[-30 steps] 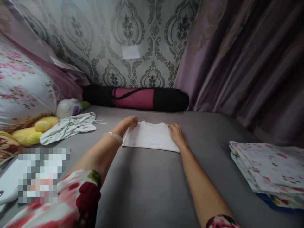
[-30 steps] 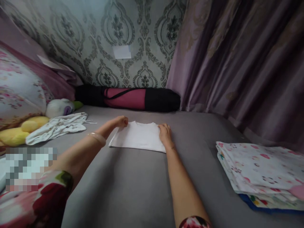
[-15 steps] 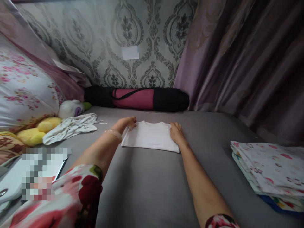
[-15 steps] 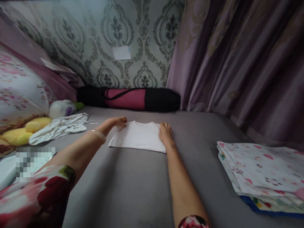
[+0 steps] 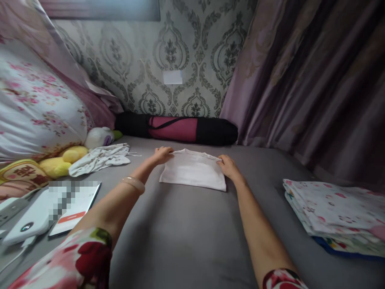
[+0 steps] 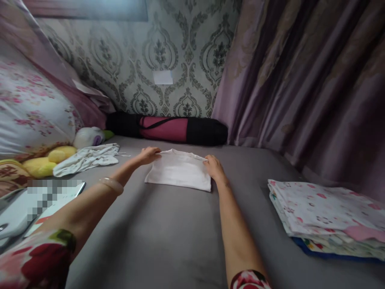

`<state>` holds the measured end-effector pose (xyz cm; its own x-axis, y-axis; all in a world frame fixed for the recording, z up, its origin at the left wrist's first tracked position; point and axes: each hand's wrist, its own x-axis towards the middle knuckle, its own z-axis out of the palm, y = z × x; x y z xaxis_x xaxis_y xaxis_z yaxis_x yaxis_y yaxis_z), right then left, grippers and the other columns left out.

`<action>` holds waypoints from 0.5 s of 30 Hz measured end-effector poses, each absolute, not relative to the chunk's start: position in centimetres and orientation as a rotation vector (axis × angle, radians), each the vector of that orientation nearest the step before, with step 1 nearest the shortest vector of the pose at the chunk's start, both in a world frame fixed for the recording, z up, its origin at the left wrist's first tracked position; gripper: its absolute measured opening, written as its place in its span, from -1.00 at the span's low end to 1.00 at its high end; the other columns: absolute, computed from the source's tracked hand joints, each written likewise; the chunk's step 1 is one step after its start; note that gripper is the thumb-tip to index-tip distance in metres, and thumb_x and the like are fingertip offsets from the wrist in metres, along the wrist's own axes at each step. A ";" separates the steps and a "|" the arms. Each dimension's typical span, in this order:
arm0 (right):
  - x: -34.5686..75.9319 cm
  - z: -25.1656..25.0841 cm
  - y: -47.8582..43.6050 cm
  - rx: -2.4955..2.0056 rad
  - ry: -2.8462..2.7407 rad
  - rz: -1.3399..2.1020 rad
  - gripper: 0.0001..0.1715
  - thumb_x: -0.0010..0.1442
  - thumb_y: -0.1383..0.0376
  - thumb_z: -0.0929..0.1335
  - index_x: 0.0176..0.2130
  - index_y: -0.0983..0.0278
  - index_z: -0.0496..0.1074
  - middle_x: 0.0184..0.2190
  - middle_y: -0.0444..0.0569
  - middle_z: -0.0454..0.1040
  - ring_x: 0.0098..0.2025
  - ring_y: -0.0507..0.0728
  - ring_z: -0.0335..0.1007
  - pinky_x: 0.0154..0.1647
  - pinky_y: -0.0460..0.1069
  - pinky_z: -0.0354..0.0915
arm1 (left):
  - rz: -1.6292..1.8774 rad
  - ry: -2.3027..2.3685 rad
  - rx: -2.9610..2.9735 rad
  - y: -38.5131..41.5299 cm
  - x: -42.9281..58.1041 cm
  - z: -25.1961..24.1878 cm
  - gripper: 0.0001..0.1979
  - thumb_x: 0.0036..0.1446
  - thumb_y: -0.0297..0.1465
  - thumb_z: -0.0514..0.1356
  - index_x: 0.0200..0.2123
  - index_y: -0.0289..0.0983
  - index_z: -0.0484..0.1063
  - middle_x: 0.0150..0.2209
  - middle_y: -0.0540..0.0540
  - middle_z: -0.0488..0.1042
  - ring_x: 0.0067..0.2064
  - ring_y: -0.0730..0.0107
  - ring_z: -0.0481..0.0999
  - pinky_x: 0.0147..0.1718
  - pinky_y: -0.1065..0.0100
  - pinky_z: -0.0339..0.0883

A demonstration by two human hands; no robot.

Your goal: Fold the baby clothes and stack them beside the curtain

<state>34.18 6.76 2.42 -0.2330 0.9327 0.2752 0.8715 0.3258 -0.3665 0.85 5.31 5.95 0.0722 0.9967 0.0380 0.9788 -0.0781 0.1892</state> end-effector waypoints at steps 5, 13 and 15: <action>35.7 6.7 4.3 -1.350 -2.117 0.427 -0.79 0.19 0.30 0.33 -0.17 0.26 0.50 -0.24 -0.04 0.56 -0.21 0.11 0.43 -0.18 -0.05 0.26 | 0.356 1.689 2.219 3.1 -1.4 9.5 -0.69 0.11 -0.17 0.09 -0.36 -0.28 0.48 -0.48 0.00 0.42 -0.36 0.35 0.37 -0.37 0.40 0.16; 38.4 13.4 -1.9 -1.093 -2.031 1.144 -0.55 0.07 0.05 0.43 -0.12 0.27 0.51 -0.22 -0.03 0.57 -0.21 0.10 0.47 -0.16 0.00 0.35 | 0.371 1.465 2.026 -3.5 -3.4 15.8 -0.59 0.00 0.00 0.20 -0.33 -0.24 0.50 -0.40 -0.01 0.47 -0.32 0.38 0.41 -0.36 0.42 0.26; 38.7 14.1 -2.6 -1.077 -1.991 1.277 -0.53 0.04 0.05 0.45 -0.11 0.26 0.51 -0.21 -0.02 0.58 -0.21 0.10 0.47 -0.13 0.02 0.35 | 0.335 1.492 1.988 -4.3 -3.3 16.6 -0.59 -0.01 0.01 0.20 -0.34 -0.23 0.50 -0.40 -0.02 0.48 -0.32 0.37 0.43 -0.35 0.41 0.28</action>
<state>38.73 -2.64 14.08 -0.5375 0.8431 0.0179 0.3351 0.2330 -0.9129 -3.35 -4.34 16.55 0.3288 0.9306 -0.1607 0.7725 -0.1672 0.6126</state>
